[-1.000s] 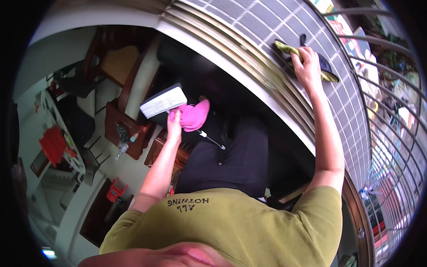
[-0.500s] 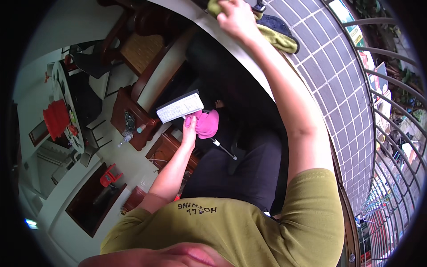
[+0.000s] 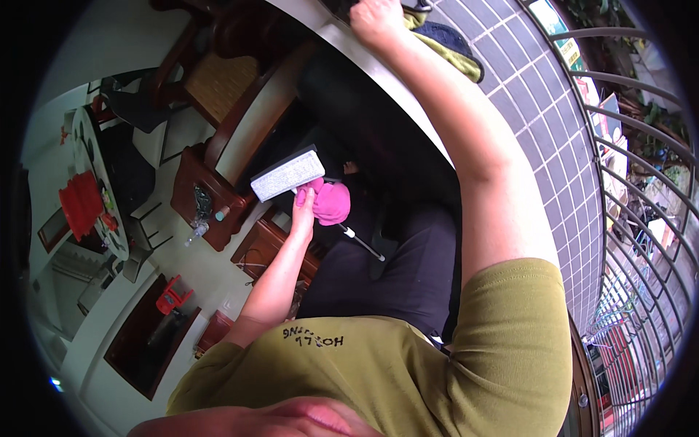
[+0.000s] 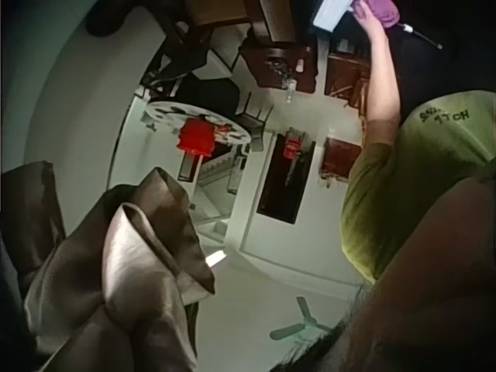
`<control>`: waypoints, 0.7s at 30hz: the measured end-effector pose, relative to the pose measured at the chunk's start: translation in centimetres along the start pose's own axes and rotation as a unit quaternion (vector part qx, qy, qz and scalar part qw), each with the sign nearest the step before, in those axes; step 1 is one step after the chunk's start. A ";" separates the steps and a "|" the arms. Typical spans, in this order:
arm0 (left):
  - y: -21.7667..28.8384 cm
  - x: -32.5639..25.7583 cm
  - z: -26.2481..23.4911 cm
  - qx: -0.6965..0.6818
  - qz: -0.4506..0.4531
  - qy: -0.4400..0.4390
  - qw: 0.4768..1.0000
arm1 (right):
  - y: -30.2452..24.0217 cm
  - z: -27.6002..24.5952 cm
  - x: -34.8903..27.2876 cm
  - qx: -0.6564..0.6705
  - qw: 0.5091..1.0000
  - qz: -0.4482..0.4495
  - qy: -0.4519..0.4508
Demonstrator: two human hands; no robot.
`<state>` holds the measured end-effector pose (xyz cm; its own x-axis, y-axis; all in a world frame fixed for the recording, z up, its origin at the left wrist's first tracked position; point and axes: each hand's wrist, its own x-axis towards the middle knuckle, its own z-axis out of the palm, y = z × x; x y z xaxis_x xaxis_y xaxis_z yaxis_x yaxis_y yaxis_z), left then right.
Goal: Cleaning a window ledge and glass using a squeegee and a cloth.
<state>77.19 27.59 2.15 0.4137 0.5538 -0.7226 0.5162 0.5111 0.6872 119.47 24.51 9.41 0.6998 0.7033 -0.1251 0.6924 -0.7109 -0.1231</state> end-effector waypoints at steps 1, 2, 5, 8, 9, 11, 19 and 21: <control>0.2 0.0 0.2 0.001 -0.010 -0.010 1.000 | 0.5 0.1 -0.5 0.021 0.998 0.036 -0.054; 0.1 0.2 0.2 0.004 0.002 -0.011 1.000 | 1.0 1.4 -2.3 -0.046 0.994 -0.036 0.097; -0.4 0.7 -1.1 0.019 0.003 -0.022 1.000 | 1.6 1.3 -5.6 0.013 0.999 0.004 0.038; -0.3 0.7 -1.2 0.009 -0.011 -0.006 1.000 | 3.2 1.7 -6.2 0.133 0.988 0.078 0.009; -0.6 0.8 -1.4 0.008 -0.012 -0.004 1.000 | 3.3 1.7 -5.9 0.217 0.972 0.075 0.053; -1.4 0.9 -1.5 -0.004 0.002 -0.013 1.000 | 3.9 2.0 -4.4 0.312 0.942 0.026 0.117; -2.2 0.2 -1.3 0.003 -0.035 0.008 0.999 | -0.2 -0.4 -1.5 0.133 0.986 -0.075 0.068; -1.2 0.1 -0.8 -0.011 -0.027 -0.033 0.999 | -0.2 -0.6 -1.2 0.104 0.991 -0.077 0.040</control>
<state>75.97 27.58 1.34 0.4341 0.4808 -0.7618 0.5233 0.5538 0.6477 118.58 23.86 10.20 0.6057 0.7956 -0.0120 0.7469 -0.5736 -0.3364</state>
